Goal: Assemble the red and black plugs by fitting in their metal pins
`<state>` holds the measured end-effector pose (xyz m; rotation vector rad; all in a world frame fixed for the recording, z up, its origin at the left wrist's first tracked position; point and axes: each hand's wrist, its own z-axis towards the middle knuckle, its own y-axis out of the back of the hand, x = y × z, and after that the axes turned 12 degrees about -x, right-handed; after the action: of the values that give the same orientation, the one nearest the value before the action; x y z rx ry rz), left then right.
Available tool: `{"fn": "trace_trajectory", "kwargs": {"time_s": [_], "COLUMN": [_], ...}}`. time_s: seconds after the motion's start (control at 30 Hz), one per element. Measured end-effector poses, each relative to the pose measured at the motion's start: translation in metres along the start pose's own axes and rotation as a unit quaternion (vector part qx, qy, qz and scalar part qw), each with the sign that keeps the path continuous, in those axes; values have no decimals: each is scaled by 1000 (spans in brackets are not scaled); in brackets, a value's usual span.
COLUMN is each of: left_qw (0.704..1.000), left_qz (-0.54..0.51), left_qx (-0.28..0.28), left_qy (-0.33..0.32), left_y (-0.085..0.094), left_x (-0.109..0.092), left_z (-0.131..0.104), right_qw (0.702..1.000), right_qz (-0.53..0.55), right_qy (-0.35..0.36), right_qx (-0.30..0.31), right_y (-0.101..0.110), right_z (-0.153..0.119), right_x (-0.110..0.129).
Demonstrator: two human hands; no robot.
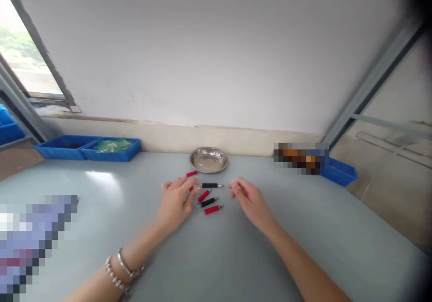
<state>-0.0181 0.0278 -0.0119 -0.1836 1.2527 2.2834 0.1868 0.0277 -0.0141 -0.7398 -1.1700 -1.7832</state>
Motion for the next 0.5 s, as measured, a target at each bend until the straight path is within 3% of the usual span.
{"fn": "trace_trajectory", "kwargs": {"time_s": [0.17,0.3,0.5], "left_qw": [993,988,993], "left_qz": [89,121,98], "left_qx": [22,57,54], "left_qy": [74,73,49], "left_y": [-2,-8,-14], "left_x": [16,21,27], "left_z": [5,3,6], "right_qw": [995,991,987], "right_qz": [-20,-68,-100], "right_qy": [8,26,38], "right_qx": [-93,-115,-118], "right_y": [9,12,10], "right_z": [5,7,7], "right_x": [-5,-7,-7]}}
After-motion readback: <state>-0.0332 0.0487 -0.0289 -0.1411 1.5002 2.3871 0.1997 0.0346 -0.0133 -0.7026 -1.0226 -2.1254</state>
